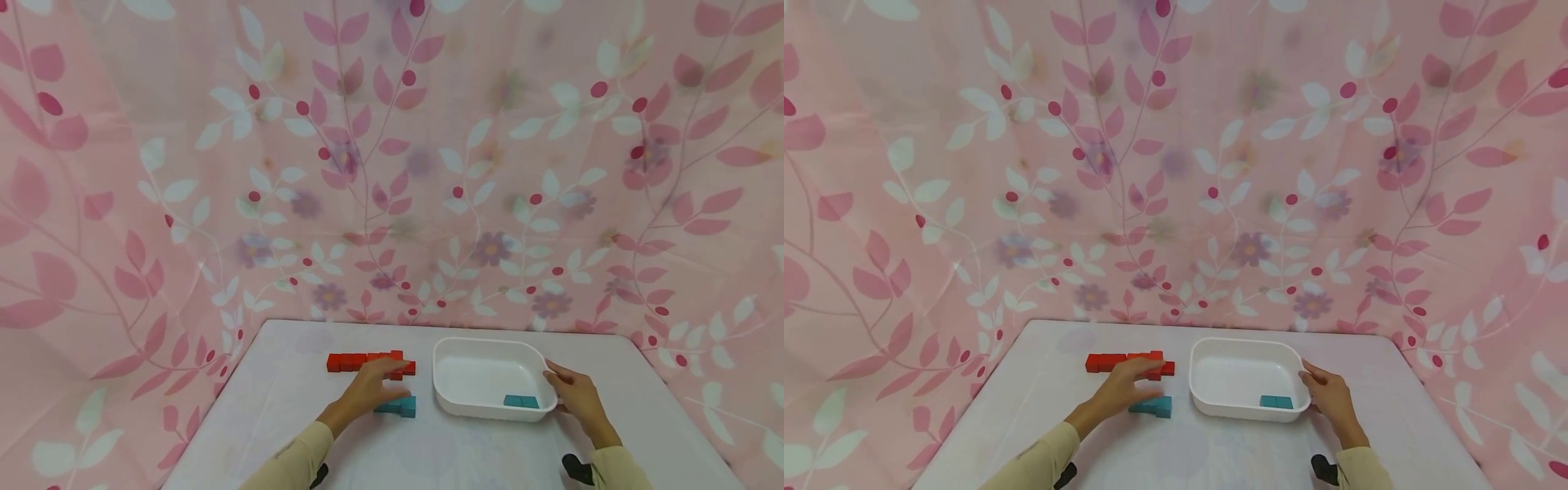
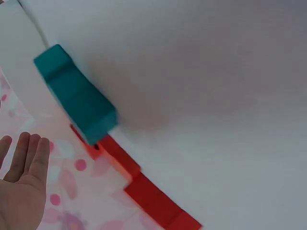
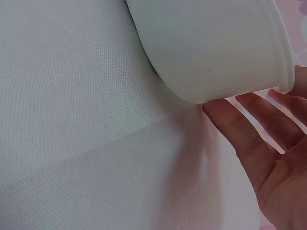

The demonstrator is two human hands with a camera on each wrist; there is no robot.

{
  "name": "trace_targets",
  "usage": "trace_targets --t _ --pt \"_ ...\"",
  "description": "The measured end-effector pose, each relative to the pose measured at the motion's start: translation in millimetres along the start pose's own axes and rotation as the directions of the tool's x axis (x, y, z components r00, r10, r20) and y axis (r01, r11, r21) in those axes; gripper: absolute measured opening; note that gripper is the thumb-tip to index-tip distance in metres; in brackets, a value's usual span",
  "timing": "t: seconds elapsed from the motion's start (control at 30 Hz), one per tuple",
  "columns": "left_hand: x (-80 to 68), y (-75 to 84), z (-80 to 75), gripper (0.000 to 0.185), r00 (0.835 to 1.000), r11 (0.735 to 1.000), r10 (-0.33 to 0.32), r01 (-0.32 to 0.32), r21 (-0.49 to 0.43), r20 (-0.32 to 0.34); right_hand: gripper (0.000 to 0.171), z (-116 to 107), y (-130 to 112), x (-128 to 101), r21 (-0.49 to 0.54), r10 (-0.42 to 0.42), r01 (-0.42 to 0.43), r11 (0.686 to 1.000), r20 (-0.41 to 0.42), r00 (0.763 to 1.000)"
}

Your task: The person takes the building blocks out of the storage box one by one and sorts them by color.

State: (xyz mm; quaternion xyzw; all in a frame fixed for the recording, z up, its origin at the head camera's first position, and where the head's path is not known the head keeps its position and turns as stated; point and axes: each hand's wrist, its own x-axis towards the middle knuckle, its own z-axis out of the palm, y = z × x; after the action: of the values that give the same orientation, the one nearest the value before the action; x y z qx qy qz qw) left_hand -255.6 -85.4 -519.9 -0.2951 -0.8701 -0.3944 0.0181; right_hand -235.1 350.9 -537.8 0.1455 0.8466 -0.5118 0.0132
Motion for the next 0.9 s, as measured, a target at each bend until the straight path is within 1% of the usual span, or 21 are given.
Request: trace_targets --t 0.1,0.2,0.27,0.37,0.43,0.5,0.57,0.63,0.8,0.9 --pt "12.3 11.8 8.0 0.056 0.999 0.998 0.053 -0.053 0.026 0.006 0.066 -1 1 1 0.003 -0.012 0.012 1.0 0.005 1.0" --pt "25.2 24.5 16.7 0.054 0.995 0.995 0.097 -0.097 0.023 0.015 0.065 -2 2 2 0.007 -0.008 0.008 1.0 0.004 1.0" --pt "34.3 31.6 24.1 0.053 0.995 0.995 0.095 -0.095 -0.018 0.032 0.064 -2 2 2 0.005 -0.002 0.002 1.0 0.003 1.0" --pt "47.5 45.5 34.9 0.051 0.995 0.994 0.061 -0.054 -0.093 0.081 0.064 -3 2 1 0.005 -0.008 0.008 1.0 0.002 1.0" --pt "56.9 53.7 43.1 0.05 0.992 0.992 0.055 -0.041 -0.122 0.111 0.064 -3 2 0 0.005 -0.019 0.019 1.0 0.001 1.0" --pt "65.6 62.3 51.2 0.05 0.988 0.992 0.076 -0.06 -0.115 0.136 0.063 -3 2 0 0.005 -0.031 0.031 1.0 0.001 1.0" --pt "73.8 68.5 59.9 0.048 0.982 0.99 0.115 -0.101 -0.096 0.152 0.064 -4 1 0 0.003 -0.029 0.029 1.0 -0.002 1.0" --pt "80.2 73.9 68.4 0.046 0.976 0.989 0.141 -0.131 -0.068 0.164 0.065 -3 0 1 0.008 -0.022 0.022 1.0 0.001 1.0" --pt "91.1 82.6 88.3 0.043 0.961 0.981 0.192 -0.189 -0.035 0.198 0.066 0 -1 0 0.02 -0.014 0.014 1.0 0.013 1.0" --pt "97.4 85.1 100.1 0.041 0.951 0.974 0.226 -0.226 -0.024 0.211 0.064 1 0 -1 0.015 -0.007 0.007 1.0 0.005 1.0"
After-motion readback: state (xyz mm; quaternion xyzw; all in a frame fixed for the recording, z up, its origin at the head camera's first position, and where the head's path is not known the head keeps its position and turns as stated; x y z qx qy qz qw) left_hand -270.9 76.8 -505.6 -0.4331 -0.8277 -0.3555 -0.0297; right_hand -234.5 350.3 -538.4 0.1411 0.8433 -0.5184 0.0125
